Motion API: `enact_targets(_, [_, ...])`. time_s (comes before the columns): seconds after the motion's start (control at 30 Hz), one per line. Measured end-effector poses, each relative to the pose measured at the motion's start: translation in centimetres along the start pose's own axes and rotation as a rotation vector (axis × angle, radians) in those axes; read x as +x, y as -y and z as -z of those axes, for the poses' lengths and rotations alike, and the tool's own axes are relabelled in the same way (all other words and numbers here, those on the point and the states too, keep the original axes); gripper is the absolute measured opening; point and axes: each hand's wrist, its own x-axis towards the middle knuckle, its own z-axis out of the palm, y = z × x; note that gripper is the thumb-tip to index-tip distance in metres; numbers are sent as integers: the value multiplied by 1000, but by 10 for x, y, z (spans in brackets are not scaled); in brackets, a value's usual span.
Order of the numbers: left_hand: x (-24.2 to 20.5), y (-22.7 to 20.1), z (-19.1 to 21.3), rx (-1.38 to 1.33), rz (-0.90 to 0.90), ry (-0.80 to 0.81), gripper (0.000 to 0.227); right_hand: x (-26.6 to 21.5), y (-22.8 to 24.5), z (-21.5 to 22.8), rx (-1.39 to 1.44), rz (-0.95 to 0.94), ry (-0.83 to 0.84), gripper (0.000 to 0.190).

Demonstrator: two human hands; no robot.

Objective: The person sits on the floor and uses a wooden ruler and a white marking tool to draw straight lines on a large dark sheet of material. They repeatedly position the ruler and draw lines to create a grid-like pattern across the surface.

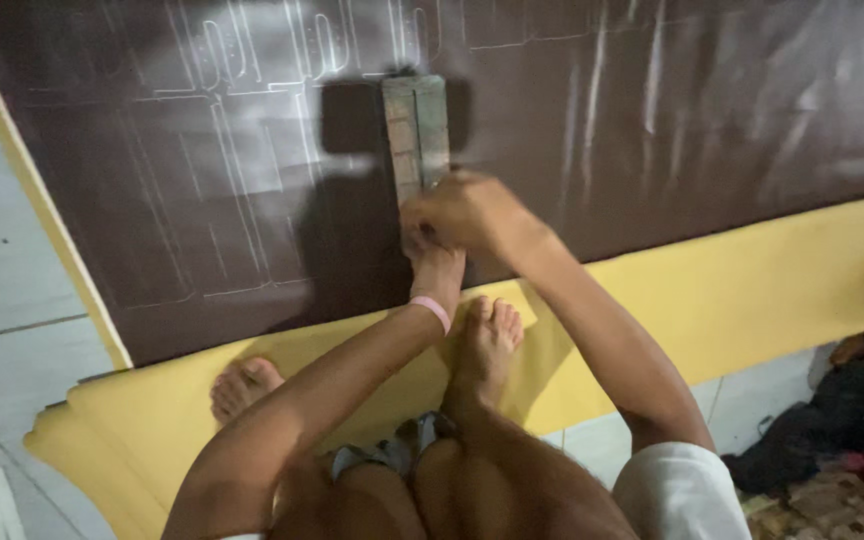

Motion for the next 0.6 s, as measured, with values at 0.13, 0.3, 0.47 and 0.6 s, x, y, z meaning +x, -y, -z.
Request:
enact_targets(0.13, [-18,43,28,-31,196,-273,52,24,-30,30,-36,233,-561,23])
enact_targets(0.3, [-4,95,40,-383,192,-371,65,55,-49,30,-44,22,-632,23])
enact_targets(0.47, [-9,103,28,-424,173,-532,58,32,-60,29,-5,-7,-628,34])
enact_targets(0.6, [-12,105,26,-441,163,-580,47,7,-76,27,32,-174,-639,36])
